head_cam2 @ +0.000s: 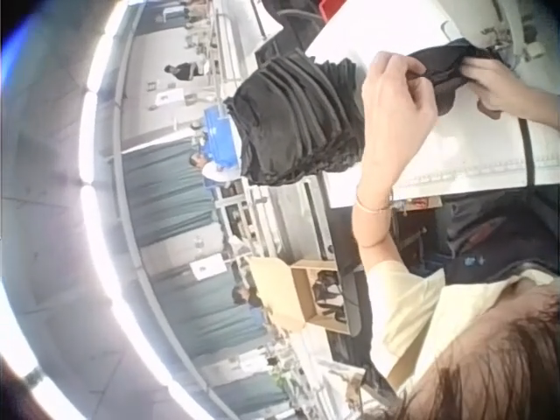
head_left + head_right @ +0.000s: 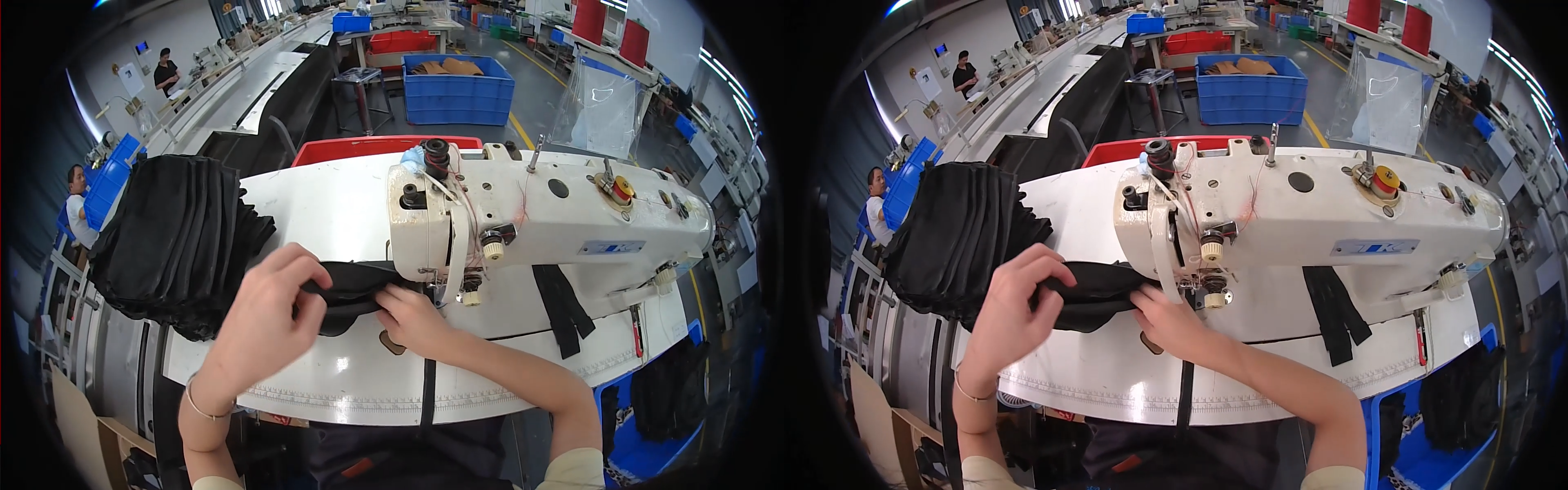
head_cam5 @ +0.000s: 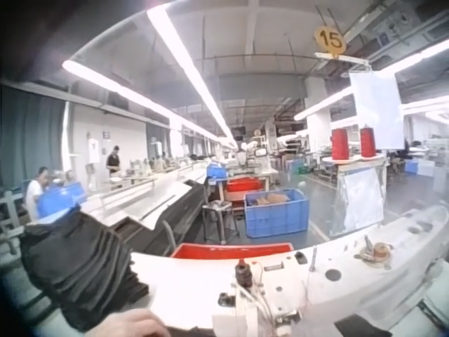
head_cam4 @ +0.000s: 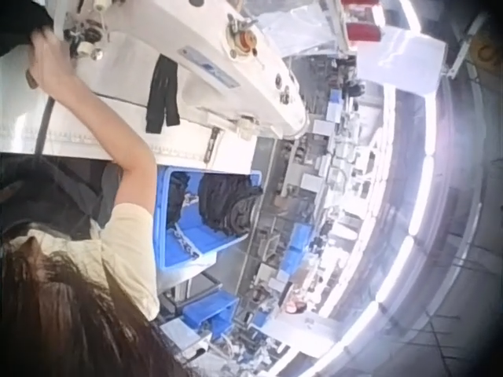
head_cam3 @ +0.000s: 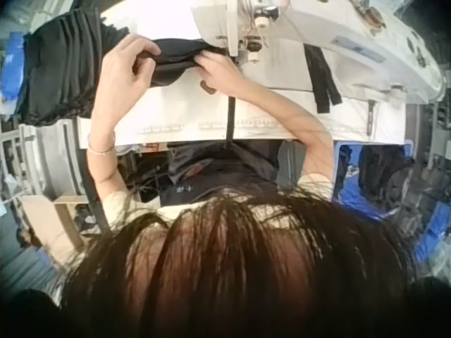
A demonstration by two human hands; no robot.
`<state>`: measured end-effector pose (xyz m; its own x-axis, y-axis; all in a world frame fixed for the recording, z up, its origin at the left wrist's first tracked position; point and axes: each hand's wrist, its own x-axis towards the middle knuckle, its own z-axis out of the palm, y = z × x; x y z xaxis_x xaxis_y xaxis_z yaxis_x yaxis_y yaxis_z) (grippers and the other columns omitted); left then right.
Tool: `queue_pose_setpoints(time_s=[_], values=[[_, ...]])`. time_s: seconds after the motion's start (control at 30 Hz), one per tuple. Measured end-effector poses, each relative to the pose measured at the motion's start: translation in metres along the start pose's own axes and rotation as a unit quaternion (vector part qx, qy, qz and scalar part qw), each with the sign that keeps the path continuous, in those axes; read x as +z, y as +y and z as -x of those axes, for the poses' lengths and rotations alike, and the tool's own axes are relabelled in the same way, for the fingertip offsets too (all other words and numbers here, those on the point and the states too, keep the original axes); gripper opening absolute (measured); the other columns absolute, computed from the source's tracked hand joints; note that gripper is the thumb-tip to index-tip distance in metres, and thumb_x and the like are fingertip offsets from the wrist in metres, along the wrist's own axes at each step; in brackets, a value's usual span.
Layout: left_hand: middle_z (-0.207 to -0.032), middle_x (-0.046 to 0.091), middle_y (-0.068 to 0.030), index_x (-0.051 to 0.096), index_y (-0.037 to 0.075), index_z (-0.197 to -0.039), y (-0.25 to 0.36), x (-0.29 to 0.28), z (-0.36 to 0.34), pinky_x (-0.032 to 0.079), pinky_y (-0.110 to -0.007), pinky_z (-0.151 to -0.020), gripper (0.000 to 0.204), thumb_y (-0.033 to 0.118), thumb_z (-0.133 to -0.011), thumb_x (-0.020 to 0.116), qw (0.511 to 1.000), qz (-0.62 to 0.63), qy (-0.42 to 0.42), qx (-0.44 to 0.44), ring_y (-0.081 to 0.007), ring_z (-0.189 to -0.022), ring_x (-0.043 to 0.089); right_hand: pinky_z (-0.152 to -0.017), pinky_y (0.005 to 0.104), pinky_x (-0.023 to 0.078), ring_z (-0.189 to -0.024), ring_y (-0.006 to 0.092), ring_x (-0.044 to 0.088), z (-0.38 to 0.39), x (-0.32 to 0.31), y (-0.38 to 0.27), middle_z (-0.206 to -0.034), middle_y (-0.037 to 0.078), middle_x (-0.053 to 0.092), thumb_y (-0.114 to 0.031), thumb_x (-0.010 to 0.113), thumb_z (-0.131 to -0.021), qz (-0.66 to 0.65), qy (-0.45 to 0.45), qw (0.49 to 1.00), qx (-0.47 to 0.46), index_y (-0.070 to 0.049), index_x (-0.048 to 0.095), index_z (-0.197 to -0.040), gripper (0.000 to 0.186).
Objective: Sewing black fabric components for bags using an industrial sewing machine.
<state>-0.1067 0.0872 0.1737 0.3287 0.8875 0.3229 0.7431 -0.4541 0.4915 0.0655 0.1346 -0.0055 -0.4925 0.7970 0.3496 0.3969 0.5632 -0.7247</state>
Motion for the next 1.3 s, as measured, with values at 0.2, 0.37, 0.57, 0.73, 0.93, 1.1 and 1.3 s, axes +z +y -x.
queue_pose_setpoints(time_s=[0.2,0.37,0.57,0.73,0.93,1.1,1.3], values=[[-0.110,0.055,-0.0118,0.061,-0.001,-0.098,-0.067,0.026,0.001,0.039,-0.038,-0.091,0.031,-0.002,-0.068,0.057,0.904,-0.410,0.048,0.110,-0.0254,-0.099,0.054,-0.076,0.0351,0.040,-0.085,0.0237,0.049,0.021,-0.036,-0.027,-0.084,0.006,0.054,-0.008,0.072,-0.073,-0.052,0.000,0.986,-0.158,-0.004,0.062,-0.086,0.017],[-0.091,0.058,-0.0084,0.061,0.001,-0.107,-0.032,0.098,0.037,0.043,-0.038,-0.090,0.042,0.020,-0.072,0.072,0.986,-0.069,-0.040,0.146,-0.0245,-0.090,0.057,-0.075,0.0349,0.045,-0.086,0.0271,0.054,0.047,-0.030,-0.019,-0.089,0.010,0.057,-0.008,0.062,-0.079,0.248,-0.025,0.936,-0.250,0.004,0.062,-0.090,0.017],[-0.093,0.057,-0.0099,0.058,-0.004,-0.109,-0.024,0.119,0.050,0.047,-0.036,-0.078,0.046,0.007,-0.065,0.059,0.967,-0.185,-0.039,0.169,-0.0244,-0.085,0.055,-0.104,0.0501,0.033,-0.125,0.0343,0.041,0.097,-0.067,-0.046,-0.131,0.019,0.045,-0.024,0.061,-0.078,0.142,-0.184,0.956,-0.179,0.001,0.043,-0.130,0.060],[-0.077,0.051,-0.0095,0.058,-0.006,-0.099,-0.034,0.142,0.024,0.042,-0.033,-0.067,0.037,0.010,-0.065,0.061,0.982,-0.059,-0.048,0.174,-0.0240,-0.076,0.052,-0.106,0.0490,0.031,-0.125,0.0325,0.041,0.111,-0.063,-0.050,-0.138,0.018,0.040,-0.038,0.065,-0.074,0.293,-0.267,0.888,-0.235,0.001,0.045,-0.129,0.070],[-0.081,0.056,-0.0096,0.062,-0.003,-0.092,-0.053,0.136,0.017,0.037,-0.031,-0.061,0.028,0.011,-0.068,0.062,0.991,-0.057,-0.068,0.102,-0.0222,-0.075,0.051,-0.099,0.0417,0.038,-0.116,0.0284,0.049,0.075,-0.067,-0.013,-0.126,0.017,0.051,-0.037,0.069,-0.070,0.270,-0.161,0.921,-0.230,0.003,0.051,-0.122,0.068],[-0.089,0.055,-0.0113,0.060,-0.005,-0.094,-0.043,0.148,0.011,0.046,-0.036,-0.076,0.030,0.006,-0.067,0.059,0.947,-0.228,-0.014,0.225,-0.0259,-0.083,0.054,-0.091,0.0385,0.043,-0.108,0.0253,0.054,0.064,-0.052,0.026,-0.118,0.012,0.058,-0.028,0.066,-0.075,0.300,-0.119,0.940,-0.108,-0.008,0.058,-0.118,0.048],[-0.093,0.058,-0.0184,0.058,-0.002,-0.099,-0.069,0.142,-0.001,0.046,-0.043,-0.077,0.027,0.008,-0.074,0.063,0.987,0.004,-0.086,0.139,-0.0362,-0.085,0.056,-0.102,0.0384,0.038,-0.114,0.0244,0.054,0.058,-0.052,0.031,-0.123,0.011,0.057,-0.018,0.055,-0.086,0.293,-0.125,0.939,-0.131,-0.009,0.056,-0.121,0.036]])
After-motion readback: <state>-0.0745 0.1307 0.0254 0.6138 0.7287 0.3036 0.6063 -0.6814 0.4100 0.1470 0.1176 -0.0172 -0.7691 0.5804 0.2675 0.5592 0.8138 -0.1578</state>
